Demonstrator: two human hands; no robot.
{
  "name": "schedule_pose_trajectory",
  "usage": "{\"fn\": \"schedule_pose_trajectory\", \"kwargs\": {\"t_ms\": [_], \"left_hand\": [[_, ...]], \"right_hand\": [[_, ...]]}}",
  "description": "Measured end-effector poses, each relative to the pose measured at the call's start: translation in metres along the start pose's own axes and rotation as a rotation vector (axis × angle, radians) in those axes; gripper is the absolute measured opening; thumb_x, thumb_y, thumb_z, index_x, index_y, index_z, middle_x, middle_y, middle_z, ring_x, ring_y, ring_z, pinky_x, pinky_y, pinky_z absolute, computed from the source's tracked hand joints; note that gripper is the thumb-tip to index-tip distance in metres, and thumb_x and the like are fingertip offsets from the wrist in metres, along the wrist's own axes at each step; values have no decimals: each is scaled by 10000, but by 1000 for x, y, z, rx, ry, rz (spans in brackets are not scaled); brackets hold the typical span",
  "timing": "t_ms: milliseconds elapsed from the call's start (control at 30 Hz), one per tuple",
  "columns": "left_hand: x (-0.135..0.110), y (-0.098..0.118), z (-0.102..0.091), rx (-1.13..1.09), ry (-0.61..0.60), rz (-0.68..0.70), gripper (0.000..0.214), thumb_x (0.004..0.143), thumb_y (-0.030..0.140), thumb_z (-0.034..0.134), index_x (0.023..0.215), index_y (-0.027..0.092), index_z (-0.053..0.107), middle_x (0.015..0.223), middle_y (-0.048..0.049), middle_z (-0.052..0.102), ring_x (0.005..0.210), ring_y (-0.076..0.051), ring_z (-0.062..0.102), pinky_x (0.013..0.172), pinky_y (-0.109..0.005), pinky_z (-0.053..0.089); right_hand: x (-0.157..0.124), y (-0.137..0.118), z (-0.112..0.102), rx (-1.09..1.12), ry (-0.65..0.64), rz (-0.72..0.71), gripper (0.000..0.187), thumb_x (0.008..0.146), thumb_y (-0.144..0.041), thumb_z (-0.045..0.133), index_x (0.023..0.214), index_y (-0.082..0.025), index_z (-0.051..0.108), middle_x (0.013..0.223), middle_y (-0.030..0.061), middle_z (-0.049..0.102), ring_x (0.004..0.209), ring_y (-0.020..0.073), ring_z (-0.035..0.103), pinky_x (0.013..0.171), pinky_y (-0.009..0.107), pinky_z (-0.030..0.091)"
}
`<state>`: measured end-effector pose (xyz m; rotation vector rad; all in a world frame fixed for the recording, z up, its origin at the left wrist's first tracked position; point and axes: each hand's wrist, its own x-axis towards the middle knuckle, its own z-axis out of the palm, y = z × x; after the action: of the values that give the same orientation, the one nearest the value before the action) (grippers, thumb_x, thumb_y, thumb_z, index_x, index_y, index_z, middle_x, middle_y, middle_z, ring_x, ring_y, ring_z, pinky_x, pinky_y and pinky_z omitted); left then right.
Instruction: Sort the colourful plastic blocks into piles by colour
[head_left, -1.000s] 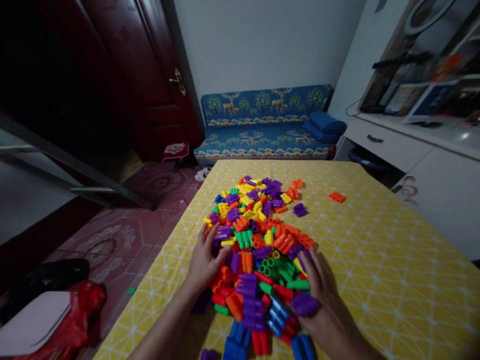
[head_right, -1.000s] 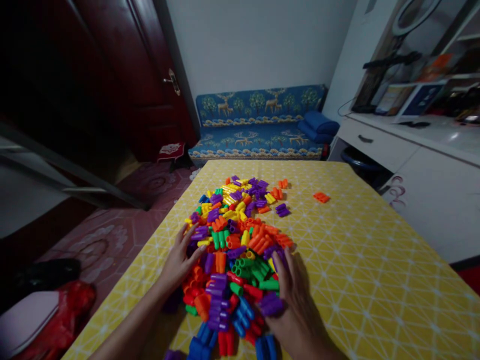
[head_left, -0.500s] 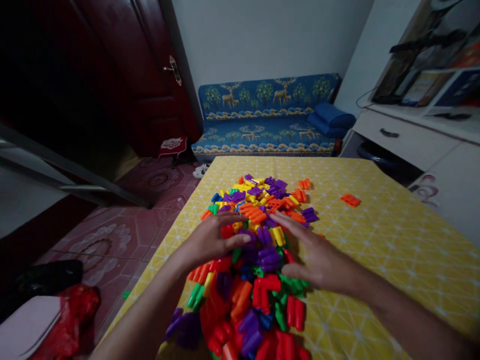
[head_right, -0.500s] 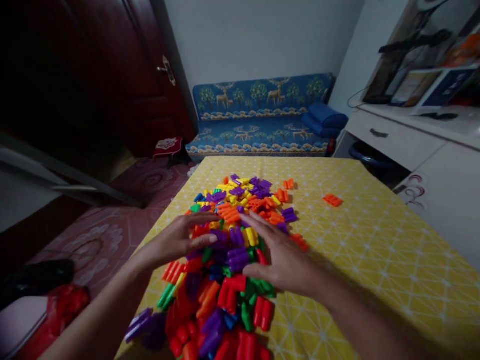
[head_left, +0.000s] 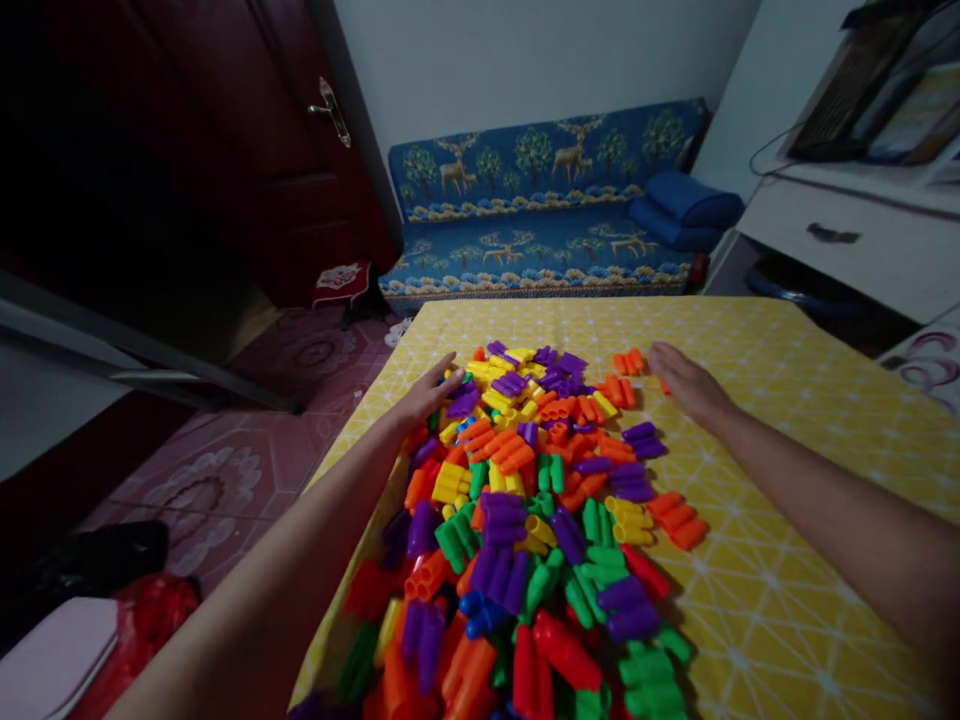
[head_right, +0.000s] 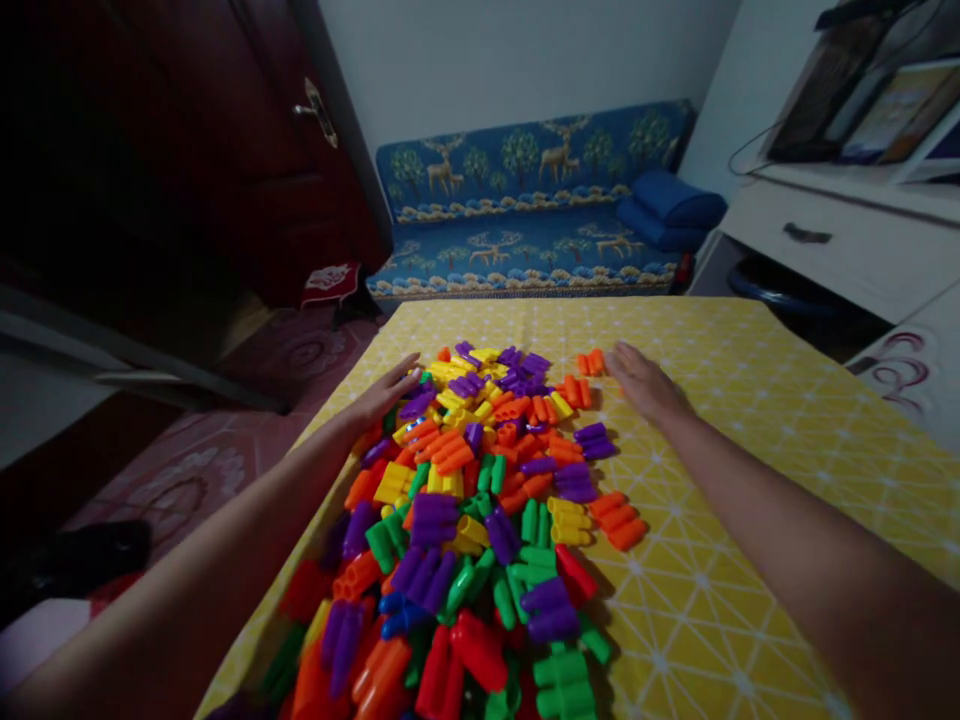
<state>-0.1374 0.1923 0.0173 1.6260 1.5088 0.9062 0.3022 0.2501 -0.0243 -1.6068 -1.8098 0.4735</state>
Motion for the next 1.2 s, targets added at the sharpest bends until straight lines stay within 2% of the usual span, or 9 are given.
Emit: {"fn": "schedule_pose_trajectory", "kwargs": {"t_ms": [167,300,433,533,733,833,933,1033,1200], "left_hand": [[21,19,21,-25,-111,72,735,801,654,593,1374,196,544,1489,-103,472,1384,-318,414,1167,-445,279],[12,33,33,47,-123,114,756,784,662,609,1380,202,542,1473,-106,492,1379,-332,411,1174,-457,260],[-32,61,20,9,-282,174,680,843,652,535,1315,168,607,1370,-107,596,1299,-329,506,1129,-450,352],[-89,82,-2,76,-281,228,644,863,608,542,1373,216,553,1423,-72,553,1332,-336,475,1130,-463,354],[-229,54,-29,356,40,295,595,861,525,593,1412,325,494,1529,-45,420,1424,-323,349,1210,-514,177],[-290,8,-24,331,295,138,592,922,508,479,1468,289,408,1557,-79,362,1437,-317,321,1173,-525,270],[-323,-26,-10,340,372,-8,650,925,521,461,1508,267,329,1567,-103,339,1445,-325,298,1173,-558,253],[-318,-35,5,327,368,8,679,909,527,495,1513,276,313,1598,-85,275,1472,-309,241,1192,-538,221],[-247,-26,12,168,376,4,727,881,596,505,1493,229,363,1585,-117,301,1473,-314,239,1203,-543,167]], "right_hand": [[16,-82,70,232,-227,-61,710,883,-700,434,1428,-246,461,1488,71,477,1386,303,394,1169,516,230],[-3,-133,92,602,-355,-78,677,868,-730,421,1344,-265,546,1486,20,482,1392,262,400,1191,464,233],[-44,-177,62,854,-473,-19,693,902,-739,287,1367,-279,517,1426,45,546,1364,263,448,1152,501,324],[-88,-196,13,736,-524,-164,621,932,-681,316,1399,-308,482,1441,47,532,1398,261,399,1174,518,274],[-241,-165,-55,59,-282,-458,805,841,-673,528,1527,-330,280,1602,32,268,1456,362,254,1180,599,209],[-334,-130,-54,-281,-191,-467,1040,715,-656,668,1560,-280,194,1616,77,204,1432,451,254,1116,677,266],[-391,-107,-38,-391,-145,-442,1162,649,-629,707,1572,-225,128,1620,142,151,1408,484,284,1042,693,347],[-391,-107,-20,-418,-100,-353,1194,655,-615,711,1574,-212,66,1627,161,87,1428,475,241,1058,693,324],[-312,-133,13,-284,-98,-271,1230,663,-582,747,1568,-221,-4,1635,153,-30,1472,442,99,1103,649,301]]}}
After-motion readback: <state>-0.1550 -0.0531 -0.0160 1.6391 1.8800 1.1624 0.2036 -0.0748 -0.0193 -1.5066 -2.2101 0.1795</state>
